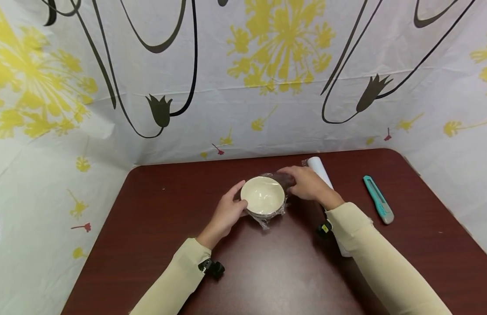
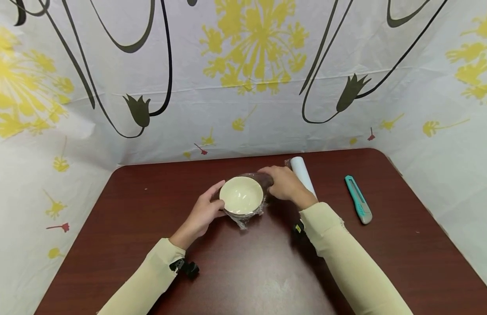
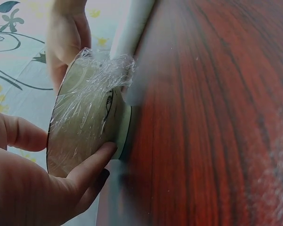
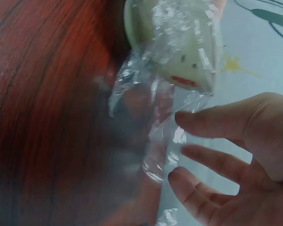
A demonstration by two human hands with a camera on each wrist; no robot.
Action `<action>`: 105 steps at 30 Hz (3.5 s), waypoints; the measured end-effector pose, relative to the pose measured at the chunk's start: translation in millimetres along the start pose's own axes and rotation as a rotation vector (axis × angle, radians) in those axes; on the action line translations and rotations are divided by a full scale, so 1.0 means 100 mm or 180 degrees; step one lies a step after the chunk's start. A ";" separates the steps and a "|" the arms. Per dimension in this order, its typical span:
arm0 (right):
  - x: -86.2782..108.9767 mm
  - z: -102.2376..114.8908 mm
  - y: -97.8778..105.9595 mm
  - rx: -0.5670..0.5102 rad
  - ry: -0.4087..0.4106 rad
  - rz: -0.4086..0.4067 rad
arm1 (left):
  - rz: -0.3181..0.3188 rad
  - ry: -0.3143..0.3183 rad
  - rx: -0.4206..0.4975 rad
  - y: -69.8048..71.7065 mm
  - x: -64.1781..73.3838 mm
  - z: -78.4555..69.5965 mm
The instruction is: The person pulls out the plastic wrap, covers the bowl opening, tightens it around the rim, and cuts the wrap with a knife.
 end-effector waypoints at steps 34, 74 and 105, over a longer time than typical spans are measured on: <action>0.14 -0.30 -0.37 -0.1138 -0.1116 -0.0466 | -0.0060 -0.0011 0.0146 -0.02 0.00 0.04; 0.22 -0.53 -0.75 -0.1279 -0.1072 0.0108 | -0.0053 0.0014 0.0008 -0.04 0.04 -0.05; -0.25 -0.04 -0.37 -0.1110 -0.0551 0.0407 | 0.0041 0.0037 0.0072 -0.03 0.01 0.06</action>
Point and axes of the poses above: each hand's wrist, its own x-axis away from the middle knuckle, its own y-axis out of the back of the hand, z = x × y, the point moved 7 cm from there along -x, towards the middle knuckle, and after that the axes turned 7 degrees about -x, right-handed, at the moved point
